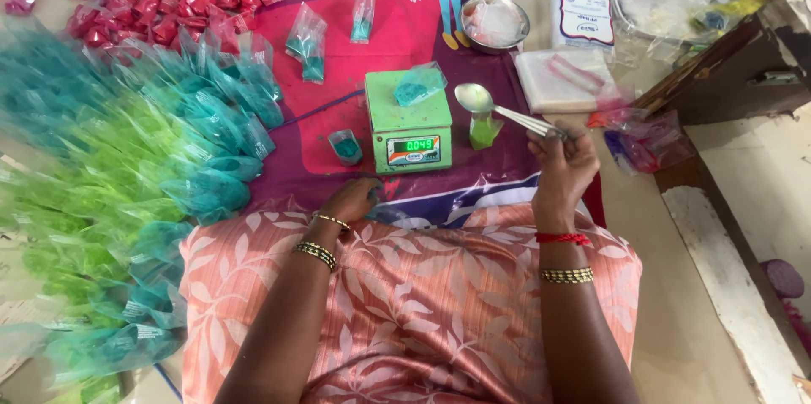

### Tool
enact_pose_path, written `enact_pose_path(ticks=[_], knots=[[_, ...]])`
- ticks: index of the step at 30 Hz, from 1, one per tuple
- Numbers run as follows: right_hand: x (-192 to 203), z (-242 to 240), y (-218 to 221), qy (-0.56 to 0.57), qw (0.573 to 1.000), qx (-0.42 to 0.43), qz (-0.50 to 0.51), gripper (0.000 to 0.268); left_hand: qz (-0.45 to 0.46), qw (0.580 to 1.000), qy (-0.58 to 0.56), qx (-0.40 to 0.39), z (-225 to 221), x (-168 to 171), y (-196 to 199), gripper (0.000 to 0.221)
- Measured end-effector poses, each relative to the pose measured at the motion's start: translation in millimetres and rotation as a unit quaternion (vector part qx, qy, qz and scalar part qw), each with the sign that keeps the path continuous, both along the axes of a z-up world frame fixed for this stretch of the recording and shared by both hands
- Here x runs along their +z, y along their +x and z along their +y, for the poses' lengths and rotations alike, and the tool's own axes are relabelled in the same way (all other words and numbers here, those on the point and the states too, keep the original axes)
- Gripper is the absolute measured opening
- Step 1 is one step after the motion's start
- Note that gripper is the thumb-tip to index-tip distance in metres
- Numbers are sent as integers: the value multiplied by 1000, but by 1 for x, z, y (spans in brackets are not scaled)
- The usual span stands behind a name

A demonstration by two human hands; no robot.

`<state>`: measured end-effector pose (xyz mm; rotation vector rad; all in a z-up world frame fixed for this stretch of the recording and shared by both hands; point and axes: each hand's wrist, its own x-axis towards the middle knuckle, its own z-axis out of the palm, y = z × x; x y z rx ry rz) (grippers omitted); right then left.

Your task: Weighing and packaging small blue packets into larger plastic bags using a spoon and weighing scale.

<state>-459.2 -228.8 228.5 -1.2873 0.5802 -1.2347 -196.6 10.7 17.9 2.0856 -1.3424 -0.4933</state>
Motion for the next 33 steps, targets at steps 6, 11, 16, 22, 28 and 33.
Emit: enact_pose_path(ticks=[6, 11, 16, 22, 28, 33], knots=[[10, -8, 55, -244, 963, -8, 113, 12, 26, 997, -47, 55, -7, 36, -15, 41], [24, 7, 94, -412, 885, -19, 216, 17, 33, 978, -169, 122, -36, 50, -10, 42], [14, 11, 116, -464, 849, 6, 252, 25, 92, 973, -122, 170, -67, 84, -1, 49], [6, 9, 126, -442, 850, 6, 288, 19, 97, 960, -230, 129, -109, 51, 8, 67], [1, 1, 128, -414, 863, -2, 290, 16, 35, 953, -280, 107, -123, 47, 5, 72], [-2, -7, 126, -296, 912, 27, 284, 14, 141, 960, -205, 130, -123, 60, 1, 78]])
